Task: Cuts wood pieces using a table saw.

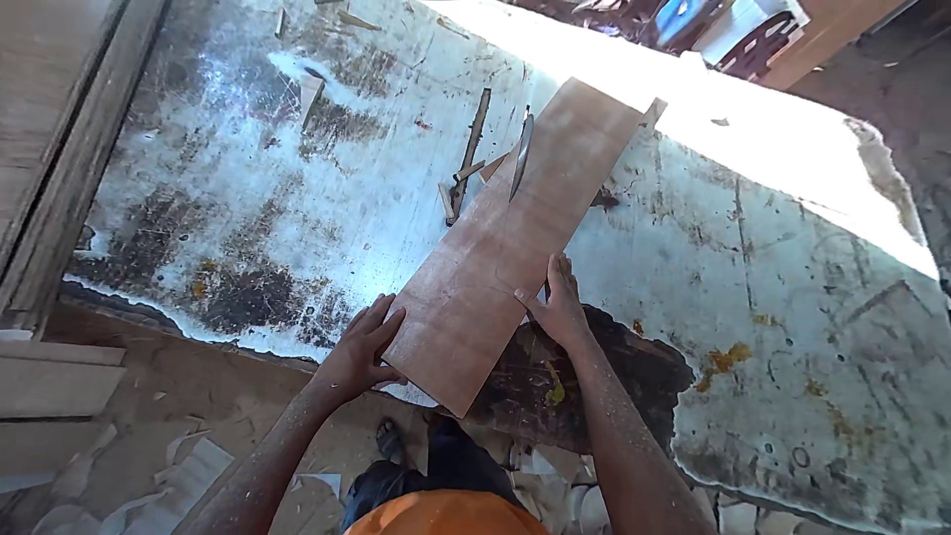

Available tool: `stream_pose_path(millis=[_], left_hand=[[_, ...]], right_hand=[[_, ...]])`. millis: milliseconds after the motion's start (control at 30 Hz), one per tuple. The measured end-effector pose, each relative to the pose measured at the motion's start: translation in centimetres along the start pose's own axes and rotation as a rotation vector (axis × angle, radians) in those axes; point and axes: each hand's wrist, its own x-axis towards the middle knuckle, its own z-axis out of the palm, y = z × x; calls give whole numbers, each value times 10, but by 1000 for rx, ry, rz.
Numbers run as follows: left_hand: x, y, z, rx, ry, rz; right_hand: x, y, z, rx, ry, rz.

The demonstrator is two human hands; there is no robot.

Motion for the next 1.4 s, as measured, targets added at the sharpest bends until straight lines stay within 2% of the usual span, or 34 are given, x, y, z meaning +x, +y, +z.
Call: stream_pose_path(millis=[1400], left_hand=[[160,-19,-27,59,17,80]], right_hand=[[166,28,-24,-8,-21,17]])
